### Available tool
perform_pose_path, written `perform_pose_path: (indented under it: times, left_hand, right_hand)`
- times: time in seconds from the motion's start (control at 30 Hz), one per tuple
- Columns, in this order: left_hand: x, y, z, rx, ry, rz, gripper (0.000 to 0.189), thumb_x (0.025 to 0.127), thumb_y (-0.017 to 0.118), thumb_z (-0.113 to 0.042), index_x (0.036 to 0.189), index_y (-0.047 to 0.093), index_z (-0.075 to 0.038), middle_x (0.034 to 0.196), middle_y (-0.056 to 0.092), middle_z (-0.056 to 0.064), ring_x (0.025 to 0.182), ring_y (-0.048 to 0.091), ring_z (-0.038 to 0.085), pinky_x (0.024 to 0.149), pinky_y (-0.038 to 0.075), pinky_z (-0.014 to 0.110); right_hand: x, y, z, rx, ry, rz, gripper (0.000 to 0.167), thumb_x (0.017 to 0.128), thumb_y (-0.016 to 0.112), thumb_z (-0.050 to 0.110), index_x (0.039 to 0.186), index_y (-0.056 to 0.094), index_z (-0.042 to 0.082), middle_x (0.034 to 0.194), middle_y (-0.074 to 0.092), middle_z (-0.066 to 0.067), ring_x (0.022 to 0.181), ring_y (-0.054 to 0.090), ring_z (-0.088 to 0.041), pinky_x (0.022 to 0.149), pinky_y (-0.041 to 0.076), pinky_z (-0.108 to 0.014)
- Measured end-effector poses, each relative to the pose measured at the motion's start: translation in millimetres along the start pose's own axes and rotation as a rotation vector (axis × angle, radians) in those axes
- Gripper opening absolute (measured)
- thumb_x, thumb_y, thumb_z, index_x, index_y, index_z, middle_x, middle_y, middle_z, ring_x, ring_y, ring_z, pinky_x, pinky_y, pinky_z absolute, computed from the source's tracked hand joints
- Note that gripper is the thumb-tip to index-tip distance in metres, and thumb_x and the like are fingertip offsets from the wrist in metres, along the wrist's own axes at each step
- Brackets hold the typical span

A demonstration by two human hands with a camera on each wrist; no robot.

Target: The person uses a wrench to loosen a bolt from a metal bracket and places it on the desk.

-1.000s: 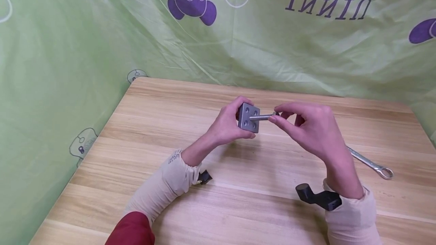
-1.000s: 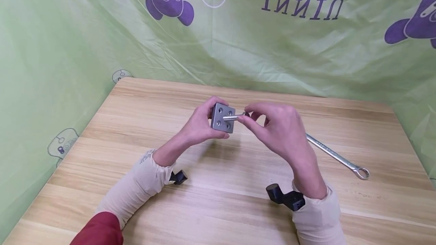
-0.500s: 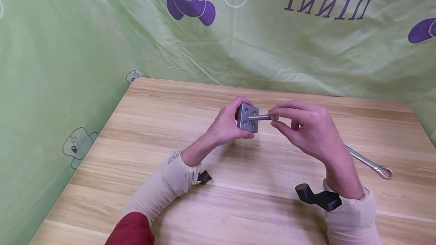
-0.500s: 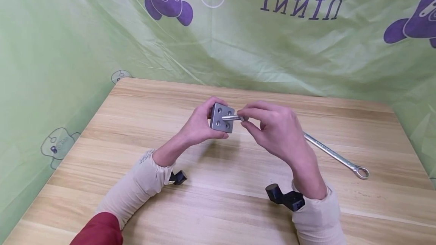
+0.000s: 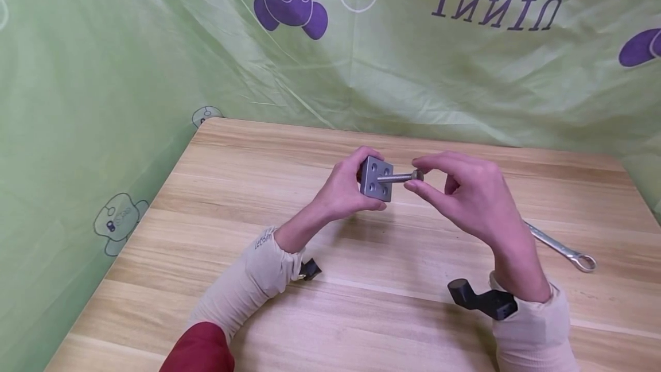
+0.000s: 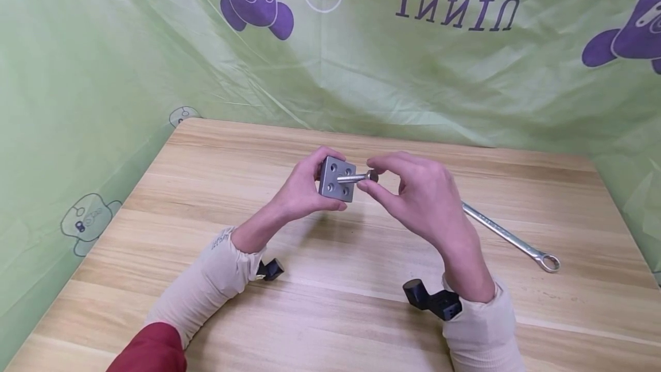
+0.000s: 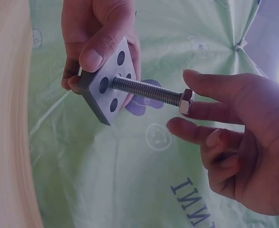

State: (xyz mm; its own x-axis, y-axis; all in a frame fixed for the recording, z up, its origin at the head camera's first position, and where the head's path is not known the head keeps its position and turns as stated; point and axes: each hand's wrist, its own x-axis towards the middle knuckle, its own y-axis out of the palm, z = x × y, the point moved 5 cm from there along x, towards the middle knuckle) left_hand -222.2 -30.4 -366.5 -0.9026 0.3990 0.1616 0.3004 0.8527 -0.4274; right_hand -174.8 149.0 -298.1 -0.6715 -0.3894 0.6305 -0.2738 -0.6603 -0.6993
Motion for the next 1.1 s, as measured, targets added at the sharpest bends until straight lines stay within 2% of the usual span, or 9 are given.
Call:
perform_pose_path:
  times: [0.13, 0.27, 0.33, 0.5, 0.63, 0.73, 0.87, 1.1]
  left_hand:
    - [0.6, 0.2, -0.4, -0.003, -0.003, 0.000, 0.073, 0.063, 0.087, 0.005, 0.126, 0.053, -0.006, 0.112, 0.067, 0.016, 0.091, 0.064, 0.021, 0.076, 0.051, 0.021]
    - [2.2, 1.3, -0.7, -0.001, -0.005, -0.004, 0.073, 0.063, 0.087, 0.005, 0.126, 0.053, -0.006, 0.112, 0.067, 0.016, 0.091, 0.064, 0.022, 0.077, 0.051, 0.021]
    - [3.1, 2.0, -0.6, 0.001, -0.002, -0.004, 0.073, 0.062, 0.087, 0.005, 0.125, 0.053, -0.006, 0.112, 0.067, 0.016, 0.091, 0.064, 0.022, 0.077, 0.051, 0.021]
    - [5.1, 2.9, 0.8, 0.000, -0.004, -0.010, 0.072, 0.062, 0.087, 0.006, 0.125, 0.053, -0.006, 0.112, 0.068, 0.016, 0.090, 0.064, 0.022, 0.076, 0.050, 0.021]
    - [6.9, 3.1, -1.9, -0.003, -0.024, -0.011, 0.072, 0.062, 0.087, 0.006, 0.125, 0.053, -0.006, 0.111, 0.068, 0.016, 0.089, 0.064, 0.022, 0.075, 0.050, 0.021]
    - [6.8, 4.2, -3.4, 0.000, -0.028, -0.016, 0.073, 0.062, 0.087, 0.006, 0.125, 0.053, -0.006, 0.111, 0.068, 0.016, 0.089, 0.064, 0.022, 0.076, 0.050, 0.021]
    - [6.6, 5.9, -5.9, 0.001, -0.035, -0.023, 0.073, 0.062, 0.087, 0.006, 0.125, 0.053, -0.006, 0.111, 0.067, 0.015, 0.090, 0.064, 0.022, 0.076, 0.050, 0.021]
    - [6.9, 9.3, -9.7, 0.000, -0.057, -0.035, 0.073, 0.062, 0.087, 0.006, 0.126, 0.053, -0.006, 0.112, 0.067, 0.016, 0.091, 0.064, 0.022, 0.076, 0.051, 0.021]
  right_hand:
    - [0.7, 0.6, -2.2, -0.020, 0.058, 0.010, 0.022, 0.074, 0.086, 0.013, 0.094, 0.078, 0.009, 0.080, 0.077, -0.002, 0.049, 0.040, 0.000, 0.047, 0.031, -0.013]
    - [1.3, 0.9, -4.9, -0.019, 0.054, 0.017, 0.016, 0.075, 0.086, 0.013, 0.088, 0.078, 0.010, 0.075, 0.075, 0.002, 0.048, 0.040, 0.000, 0.046, 0.031, -0.013]
    - [1.6, 1.0, -5.5, -0.014, 0.026, 0.015, 0.016, 0.074, 0.086, 0.011, 0.088, 0.078, 0.010, 0.075, 0.075, 0.001, 0.048, 0.040, 0.002, 0.046, 0.032, -0.012]
    - [1.9, 0.4, -3.9, 0.035, -0.116, -0.003, 0.024, 0.070, 0.085, -0.002, 0.091, 0.079, 0.008, 0.085, 0.077, -0.005, 0.052, 0.044, 0.003, 0.050, 0.037, -0.010]
    - [4.5, -3.2, -4.7, 0.069, -0.146, 0.002, 0.029, 0.069, 0.085, -0.005, 0.093, 0.078, 0.008, 0.091, 0.077, -0.006, 0.054, 0.046, 0.000, 0.053, 0.038, -0.010]
    - [5.2, -4.8, -7.2, 0.072, -0.122, 0.021, 0.030, 0.069, 0.086, -0.001, 0.097, 0.078, 0.008, 0.093, 0.077, -0.006, 0.053, 0.044, 0.000, 0.052, 0.036, -0.011]
    - [5.8, -7.2, -12.5, 0.052, -0.052, 0.039, 0.031, 0.071, 0.087, 0.008, 0.100, 0.078, 0.008, 0.092, 0.078, -0.007, 0.051, 0.040, 0.001, 0.049, 0.033, -0.012]
    - [5.3, -10.3, -20.7, 0.020, 0.063, 0.073, 0.014, 0.076, 0.086, 0.015, 0.087, 0.077, 0.014, 0.077, 0.075, 0.001, 0.050, 0.042, -0.002, 0.047, 0.032, -0.013]
